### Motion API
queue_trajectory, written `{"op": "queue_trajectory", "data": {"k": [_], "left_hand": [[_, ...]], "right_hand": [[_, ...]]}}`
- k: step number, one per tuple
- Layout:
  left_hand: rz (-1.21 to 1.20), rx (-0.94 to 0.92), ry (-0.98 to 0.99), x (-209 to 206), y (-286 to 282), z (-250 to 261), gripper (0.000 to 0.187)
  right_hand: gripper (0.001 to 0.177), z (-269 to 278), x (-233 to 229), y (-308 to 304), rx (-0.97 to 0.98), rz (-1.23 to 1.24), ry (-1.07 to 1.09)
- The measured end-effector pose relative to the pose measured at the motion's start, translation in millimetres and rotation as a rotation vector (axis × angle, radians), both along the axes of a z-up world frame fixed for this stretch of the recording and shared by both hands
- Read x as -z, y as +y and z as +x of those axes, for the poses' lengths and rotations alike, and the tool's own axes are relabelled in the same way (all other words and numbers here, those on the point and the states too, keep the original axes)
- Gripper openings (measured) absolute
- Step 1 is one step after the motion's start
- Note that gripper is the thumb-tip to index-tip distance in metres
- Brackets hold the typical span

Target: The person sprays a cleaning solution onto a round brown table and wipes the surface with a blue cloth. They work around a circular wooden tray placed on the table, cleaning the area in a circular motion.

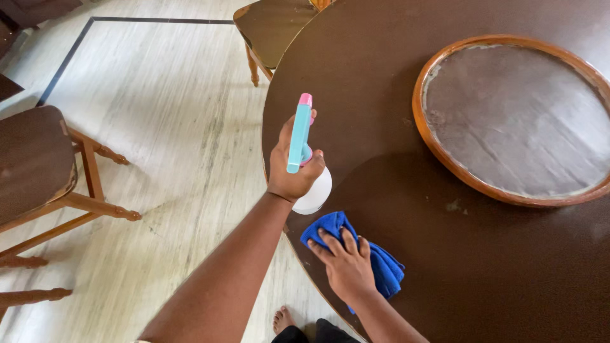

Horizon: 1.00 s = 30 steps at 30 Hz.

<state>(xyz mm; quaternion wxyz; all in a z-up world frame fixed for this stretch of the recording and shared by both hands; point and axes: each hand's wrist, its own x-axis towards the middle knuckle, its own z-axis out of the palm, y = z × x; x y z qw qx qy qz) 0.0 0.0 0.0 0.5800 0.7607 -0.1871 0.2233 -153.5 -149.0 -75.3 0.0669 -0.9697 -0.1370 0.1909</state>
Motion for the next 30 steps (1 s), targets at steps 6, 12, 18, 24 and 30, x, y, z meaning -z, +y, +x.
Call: {"op": "queue_trajectory", "data": {"k": [6, 12, 18, 24, 30], "left_hand": [[-0.037, -0.029, 0.049, -10, -8, -5, 0.075], [-0.082, -0.054, 0.190, -11, -12, -16, 0.077], [-0.045, -0.063, 0.228, -15, -12, -23, 0.073], [-0.086, -0.050, 0.242, -19, -16, -35, 0.074], [-0.051, 0.002, 0.114, -17, -26, -54, 0.076]], "right_hand": [[0.048, -62, 53, -43, -0.271, 0.194, -0.143], [0.044, -125, 51, -109, -0.485, 0.264, -0.317], [0.065, -101, 38, -146, -0.290, -0.033, 0.016], [0.053, -49, 35, -207, 0.145, -0.125, -0.408], [0.052, -46, 45, -183, 0.390, -0.171, -0.444]]}}
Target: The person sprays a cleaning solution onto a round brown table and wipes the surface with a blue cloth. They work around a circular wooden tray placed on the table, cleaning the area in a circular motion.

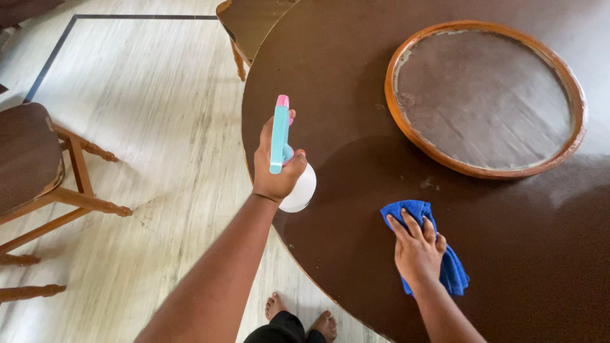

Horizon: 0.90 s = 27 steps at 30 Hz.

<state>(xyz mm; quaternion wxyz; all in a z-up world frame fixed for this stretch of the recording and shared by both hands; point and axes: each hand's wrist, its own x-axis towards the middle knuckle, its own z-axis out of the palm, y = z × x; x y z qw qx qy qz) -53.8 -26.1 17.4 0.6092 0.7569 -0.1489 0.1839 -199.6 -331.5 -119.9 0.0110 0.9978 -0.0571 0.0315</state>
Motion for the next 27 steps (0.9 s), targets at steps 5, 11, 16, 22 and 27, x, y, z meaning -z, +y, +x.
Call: {"op": "queue_trajectory", "data": {"k": [5, 11, 16, 22, 27], "left_hand": [[-0.031, 0.044, 0.023, 4, -22, -18, 0.075], [-0.080, 0.089, -0.013, 12, -54, -31, 0.076], [-0.076, 0.123, -0.065, 15, -56, -30, 0.077], [0.022, 0.082, -0.074, 15, -53, -31, 0.077], [-0.061, 0.122, -0.016, 16, -54, -29, 0.076]], "right_hand": [[0.062, -17, -4, 52, -0.163, 0.061, 0.036], [0.060, -77, -6, 79, -0.308, 0.185, -0.041], [0.058, -108, 8, 31, -0.227, 0.122, -0.010], [0.053, -151, 42, -87, 0.158, -0.078, -0.036], [0.050, -183, 71, -189, 0.352, -0.071, -0.180]]}}
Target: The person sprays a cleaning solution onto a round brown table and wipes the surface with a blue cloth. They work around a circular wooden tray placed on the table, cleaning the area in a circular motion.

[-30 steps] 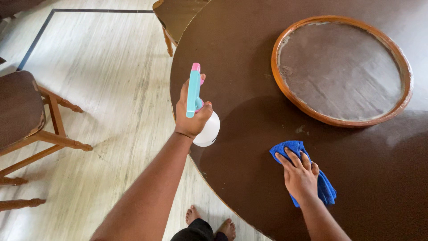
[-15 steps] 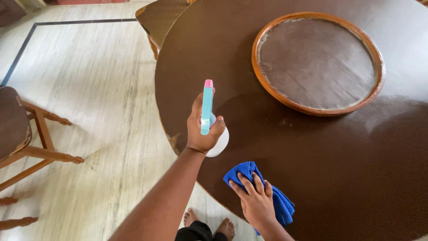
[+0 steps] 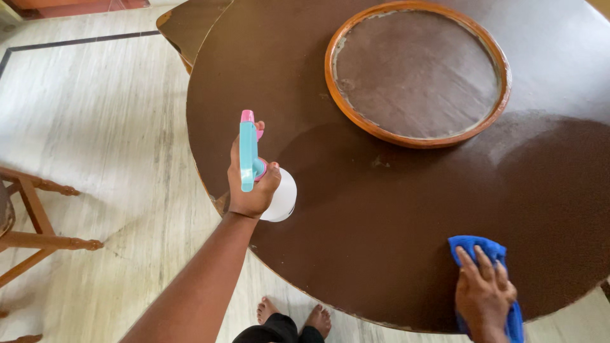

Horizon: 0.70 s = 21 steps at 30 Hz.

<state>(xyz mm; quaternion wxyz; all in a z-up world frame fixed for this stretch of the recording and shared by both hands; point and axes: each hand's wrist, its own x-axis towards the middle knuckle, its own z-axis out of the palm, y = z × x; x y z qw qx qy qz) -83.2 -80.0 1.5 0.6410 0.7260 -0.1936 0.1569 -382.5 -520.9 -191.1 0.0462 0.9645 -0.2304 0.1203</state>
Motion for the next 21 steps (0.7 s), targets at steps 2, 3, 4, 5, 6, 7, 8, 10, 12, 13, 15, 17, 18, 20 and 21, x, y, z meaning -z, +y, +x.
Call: {"op": "queue_trajectory", "data": {"k": [2, 3, 4, 5, 6, 7, 8, 10, 12, 13, 15, 17, 18, 20, 21], "left_hand": [[0.007, -0.014, 0.028, 1, 0, 1, 0.076], [0.011, -0.021, 0.041, 2, 1, 1, 0.076], [0.026, -0.028, 0.023, 2, 1, 1, 0.076], [0.041, -0.035, 0.004, 3, 1, 2, 0.075], [0.055, -0.043, -0.015, 3, 0, 1, 0.075], [0.065, -0.046, -0.041, 3, 0, 1, 0.075], [0.075, -0.050, -0.068, 2, 0, 1, 0.074], [0.064, -0.045, -0.058, 1, 0, 1, 0.074], [0.023, -0.028, 0.021, 0, -1, 0, 0.075], [0.026, -0.033, 0.033, -1, -1, 0, 0.075], [0.026, -0.037, 0.056, 0, 0, -1, 0.076], [0.021, -0.029, 0.021, 1, 0, 0, 0.075], [0.017, -0.025, 0.003, 2, -1, 0, 0.075], [0.007, -0.057, 0.050, 6, -3, 0, 0.074], [0.002, -0.072, 0.074, 8, -5, 0, 0.073]], "right_hand": [[0.048, 0, 5, -35, 0.117, 0.024, 0.002], [0.047, 5, 6, -48, 0.174, 0.036, 0.004], [0.049, 13, 7, -58, 0.243, 0.070, 0.007], [0.051, 23, 7, -66, 0.311, 0.105, 0.010], [0.054, 35, 5, -71, 0.378, 0.138, 0.013], [0.053, 47, 4, -70, 0.444, 0.181, 0.004], [0.052, 62, 2, -66, 0.510, 0.225, -0.006], [0.054, 90, -5, -50, 0.581, 0.276, -0.014], [0.061, 115, -14, -25, 0.596, 0.288, -0.008], [0.062, 127, -18, -9, 0.536, 0.268, -0.008], [0.060, 144, -27, 28, 0.418, 0.229, -0.005], [0.060, 156, -36, 70, 0.316, 0.231, 0.042], [0.062, 159, -40, 92, 0.272, 0.247, 0.086], [0.061, 158, -45, 140, 0.184, 0.249, 0.104], [0.062, 158, -49, 158, 0.112, 0.211, 0.096]]}}
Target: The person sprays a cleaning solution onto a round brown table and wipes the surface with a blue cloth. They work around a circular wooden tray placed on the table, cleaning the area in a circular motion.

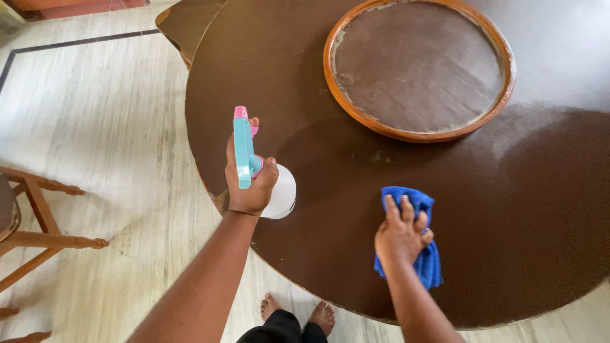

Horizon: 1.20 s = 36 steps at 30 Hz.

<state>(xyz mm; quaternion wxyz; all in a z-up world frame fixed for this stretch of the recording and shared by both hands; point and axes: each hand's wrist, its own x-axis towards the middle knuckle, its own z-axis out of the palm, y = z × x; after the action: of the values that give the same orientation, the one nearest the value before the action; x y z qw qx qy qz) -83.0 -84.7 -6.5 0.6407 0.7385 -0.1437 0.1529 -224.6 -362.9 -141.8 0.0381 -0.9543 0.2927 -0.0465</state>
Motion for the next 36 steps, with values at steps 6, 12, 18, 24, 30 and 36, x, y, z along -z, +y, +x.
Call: {"op": "queue_trajectory", "data": {"k": [6, 12, 18, 24, 30, 36], "left_hand": [[0.017, -0.015, -0.141, 6, -3, 3, 0.079], [0.097, -0.015, -0.142, 0, 0, 1, 0.079], [0.030, -0.015, -0.058, -5, -3, -2, 0.077], [0.013, -0.012, -0.006, -8, -2, -4, 0.076], [0.005, -0.033, 0.002, -9, -6, -2, 0.076], [0.052, -0.038, -0.029, 0, -2, 1, 0.074]], "right_hand": [[0.057, -32, -10, 47, -0.340, -0.010, -0.048], [0.055, -69, 17, -59, -0.156, -0.117, 0.016], [0.051, -136, 53, -202, 0.236, -0.040, -0.057], [0.050, -185, 71, -236, 0.245, -0.076, -0.113], [0.047, -186, 54, -145, -0.029, -0.163, -0.153], [0.043, -155, 6, -48, -0.553, -0.029, -0.108]]}}
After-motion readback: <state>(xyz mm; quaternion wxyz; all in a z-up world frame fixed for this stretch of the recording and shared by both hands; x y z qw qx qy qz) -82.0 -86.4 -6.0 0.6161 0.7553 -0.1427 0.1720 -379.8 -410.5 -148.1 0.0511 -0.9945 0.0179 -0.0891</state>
